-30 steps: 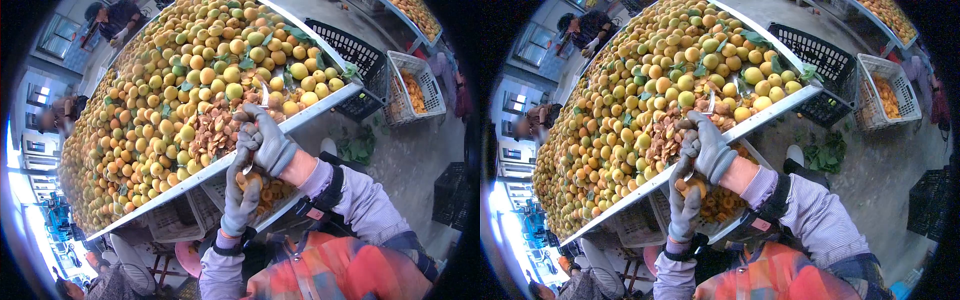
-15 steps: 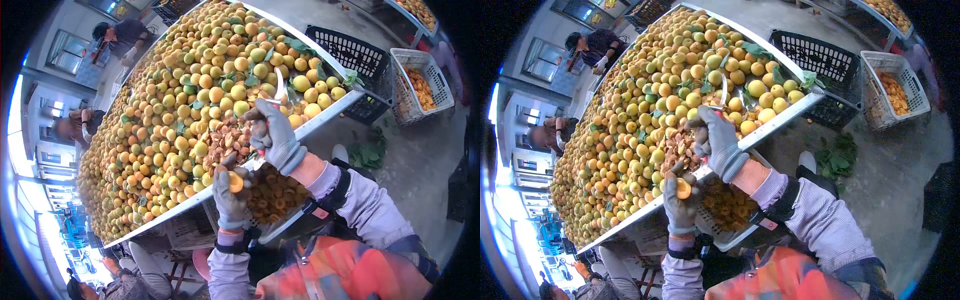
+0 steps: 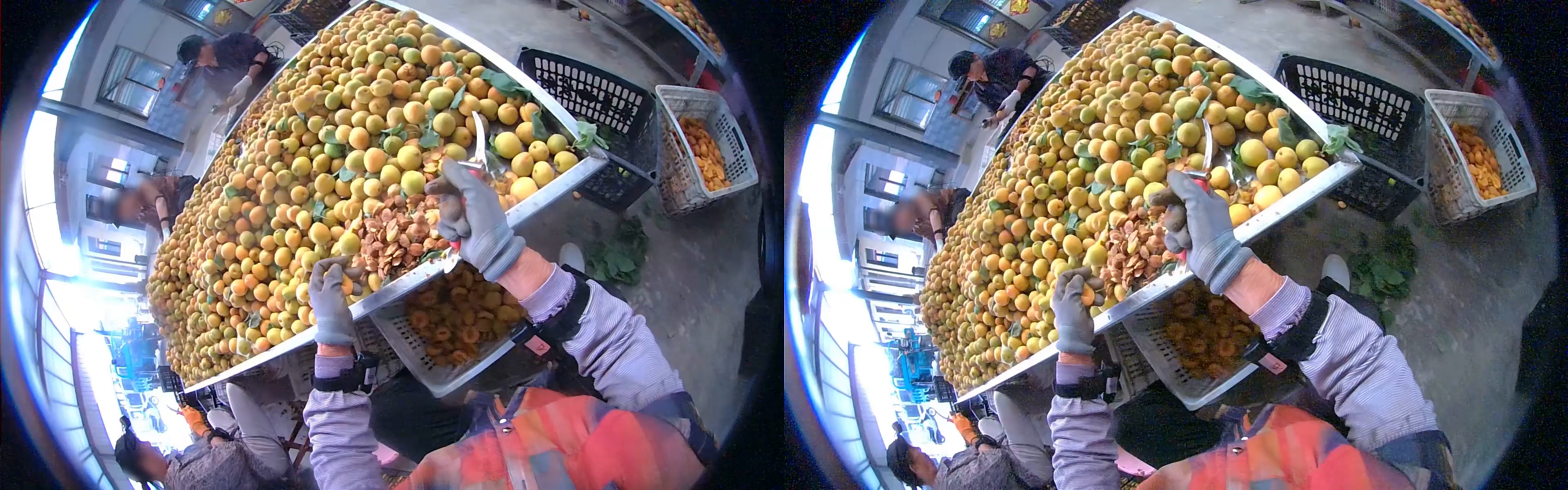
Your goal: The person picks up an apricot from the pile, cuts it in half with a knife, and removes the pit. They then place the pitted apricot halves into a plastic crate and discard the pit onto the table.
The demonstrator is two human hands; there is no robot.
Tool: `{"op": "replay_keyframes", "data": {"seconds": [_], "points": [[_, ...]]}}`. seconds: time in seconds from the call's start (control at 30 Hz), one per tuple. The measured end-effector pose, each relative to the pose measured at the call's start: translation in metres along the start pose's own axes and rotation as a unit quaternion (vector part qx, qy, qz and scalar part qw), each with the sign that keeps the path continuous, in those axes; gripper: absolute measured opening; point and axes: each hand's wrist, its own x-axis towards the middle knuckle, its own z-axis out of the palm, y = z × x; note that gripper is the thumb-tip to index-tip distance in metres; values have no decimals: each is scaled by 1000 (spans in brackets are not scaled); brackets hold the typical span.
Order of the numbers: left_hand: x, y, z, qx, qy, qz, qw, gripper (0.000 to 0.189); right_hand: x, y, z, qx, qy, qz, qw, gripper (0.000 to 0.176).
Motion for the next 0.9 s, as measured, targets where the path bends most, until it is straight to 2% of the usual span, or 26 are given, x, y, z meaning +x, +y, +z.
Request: {"op": "replay_keyframes", "data": {"seconds": [0.07,0.13,0.2,0.23,0.27,0.3,0.33,0.37,0.4,0.43,0.53,0.57,0.6,0.63,0.67,0.7,0.73,0.77,0.8,0.87,0.9], "points": [[-9,9,-5,10,-19,57,998,20,-1,0,0,-10,-12,1,1000,38],[-26,21,-2,67,-54,21,996,21,-2,-1,3,-8,-1,1,1000,38],[-43,20,2,116,-134,22,984,26,-1,-1,1,-16,8,19,1000,38],[-46,17,3,224,-144,125,956,28,-2,0,1,-27,-5,6,1000,37],[-47,13,2,327,-152,223,906,30,-3,1,0,-28,-8,8,1000,37],[-44,11,-1,320,-129,237,908,31,-3,1,0,-50,-9,16,999,36],[-40,10,-2,320,-126,237,909,31,-4,1,0,-71,-8,24,997,36],[-34,10,-2,203,-85,147,964,32,-5,1,1,-96,-5,26,995,36],[-26,9,-3,79,-41,53,995,33,-6,2,2,-98,-7,27,995,36],[-9,-5,-13,140,-25,125,982,35,-8,3,4,-135,-7,21,991,36],[38,-14,-29,109,36,149,982,35,-5,5,1,-205,-34,29,978,39],[55,-20,-38,109,35,150,982,35,-3,9,-2,-251,-48,5,967,41],[73,-27,-48,170,49,140,974,38,-1,13,-4,-296,-61,-20,953,43],[84,-25,-48,230,64,129,962,41,0,15,-5,-305,-54,0,951,47],[93,-24,-47,229,63,130,963,41,-1,16,-3,-307,-54,-1,950,47],[98,-19,-44,390,90,121,909,42,-4,17,-1,-313,-55,10,948,47],[101,-15,-41,540,114,109,827,44,-6,18,1,-320,-55,21,946,47],[119,-30,-50,554,100,115,818,47,-8,20,4,-340,-25,30,940,46],[118,-22,-42,553,100,117,819,47,-8,20,4,-341,-24,27,939,46],[110,1,-22,657,82,35,749,47,-8,20,2,-329,-60,60,940,43],[113,0,-22,654,75,43,752,48,-8,21,2,-323,-78,77,940,43]]}}
